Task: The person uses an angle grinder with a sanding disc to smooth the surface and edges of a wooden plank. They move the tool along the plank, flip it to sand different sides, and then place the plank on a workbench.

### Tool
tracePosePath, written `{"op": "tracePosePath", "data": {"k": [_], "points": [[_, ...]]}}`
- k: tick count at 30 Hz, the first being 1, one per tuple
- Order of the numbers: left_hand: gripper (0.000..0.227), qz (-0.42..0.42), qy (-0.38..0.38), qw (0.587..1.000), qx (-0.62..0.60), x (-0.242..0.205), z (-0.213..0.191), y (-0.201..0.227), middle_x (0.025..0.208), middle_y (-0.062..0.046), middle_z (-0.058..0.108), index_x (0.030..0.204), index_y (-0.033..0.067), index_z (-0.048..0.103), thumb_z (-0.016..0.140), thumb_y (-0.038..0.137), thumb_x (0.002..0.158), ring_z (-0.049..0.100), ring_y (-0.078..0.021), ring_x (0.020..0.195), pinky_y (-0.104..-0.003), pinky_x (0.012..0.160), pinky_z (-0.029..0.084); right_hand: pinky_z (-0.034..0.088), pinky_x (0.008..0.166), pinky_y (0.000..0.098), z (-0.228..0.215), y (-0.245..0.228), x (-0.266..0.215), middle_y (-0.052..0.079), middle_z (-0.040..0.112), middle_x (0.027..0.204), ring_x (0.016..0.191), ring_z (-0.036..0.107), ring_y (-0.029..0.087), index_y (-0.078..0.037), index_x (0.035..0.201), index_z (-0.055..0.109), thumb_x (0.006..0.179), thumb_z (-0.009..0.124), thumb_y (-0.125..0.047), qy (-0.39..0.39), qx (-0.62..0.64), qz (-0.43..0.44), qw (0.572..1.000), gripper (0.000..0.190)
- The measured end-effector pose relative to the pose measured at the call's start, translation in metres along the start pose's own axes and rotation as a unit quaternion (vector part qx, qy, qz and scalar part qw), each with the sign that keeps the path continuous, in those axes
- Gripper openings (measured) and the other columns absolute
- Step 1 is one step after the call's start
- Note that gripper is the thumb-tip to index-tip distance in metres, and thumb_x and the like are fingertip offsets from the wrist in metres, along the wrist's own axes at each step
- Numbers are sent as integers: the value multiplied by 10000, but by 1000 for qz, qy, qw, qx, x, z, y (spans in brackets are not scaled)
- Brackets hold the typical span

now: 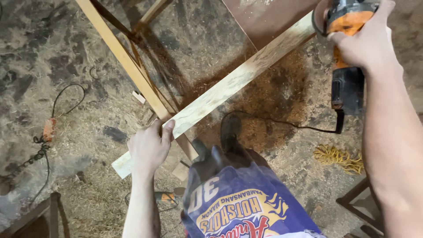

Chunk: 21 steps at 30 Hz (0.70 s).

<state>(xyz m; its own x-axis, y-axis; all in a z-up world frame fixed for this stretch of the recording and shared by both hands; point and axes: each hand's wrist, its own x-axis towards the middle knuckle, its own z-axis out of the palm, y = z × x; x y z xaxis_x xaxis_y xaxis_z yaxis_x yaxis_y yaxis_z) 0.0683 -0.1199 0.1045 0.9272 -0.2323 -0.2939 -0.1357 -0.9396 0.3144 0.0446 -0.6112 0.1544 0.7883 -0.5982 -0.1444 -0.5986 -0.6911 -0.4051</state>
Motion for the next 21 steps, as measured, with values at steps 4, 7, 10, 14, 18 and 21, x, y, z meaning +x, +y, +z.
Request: {"op": "tracePosePath", "data": {"k": [4,7,10,14,18,21], "points": [[447,-18,18,1000,14,3,4,-1,668,-188,699,1049,197,773,454,510,1030,705,-420,674,-531,647,535,624,734,464,7,-65,-35,272,575,1249,919,741,391,-168,1523,128,856,688,-58,-90,105,155,978,878],[433,-17,25,999,11,1,8,-6,666,-186,694,1079,191,754,426,473,1063,702,-411,649,-520,616,529,636,726,477,14,-114,-74,309,591,1219,868,723,411,-169,1551,64,886,723,-123,-155,30,137,978,936],[391,9,65,998,-6,1,13,-10,682,-189,698,1119,162,726,444,430,1077,696,-417,665,-522,634,523,624,765,466,25,-152,-109,277,595,1205,867,759,377,-242,1566,5,848,678,-91,-220,43,137,965,995],[340,36,118,991,-43,-4,19,-21,746,-184,717,1252,107,631,461,356,1097,699,-416,694,-528,627,515,646,832,468,39,-178,-145,289,647,1162,903,742,392,-190,1539,14,887,697,-184,-262,1,67,963,945],[377,24,127,988,-88,-4,22,-26,770,-181,724,1385,108,559,456,325,1095,715,-394,693,-511,623,527,619,889,481,56,-188,-173,300,677,1077,915,738,425,-147,1493,57,862,714,-201,-273,-3,-9,962,913],[401,83,166,970,-154,-7,20,-30,866,-158,769,1402,64,544,462,308,1094,716,-399,733,-507,653,534,568,911,537,65,-191,-191,300,698,1015,943,699,482,-121,1463,107,850,743,-231,-248,3,-78,966,890]]}}
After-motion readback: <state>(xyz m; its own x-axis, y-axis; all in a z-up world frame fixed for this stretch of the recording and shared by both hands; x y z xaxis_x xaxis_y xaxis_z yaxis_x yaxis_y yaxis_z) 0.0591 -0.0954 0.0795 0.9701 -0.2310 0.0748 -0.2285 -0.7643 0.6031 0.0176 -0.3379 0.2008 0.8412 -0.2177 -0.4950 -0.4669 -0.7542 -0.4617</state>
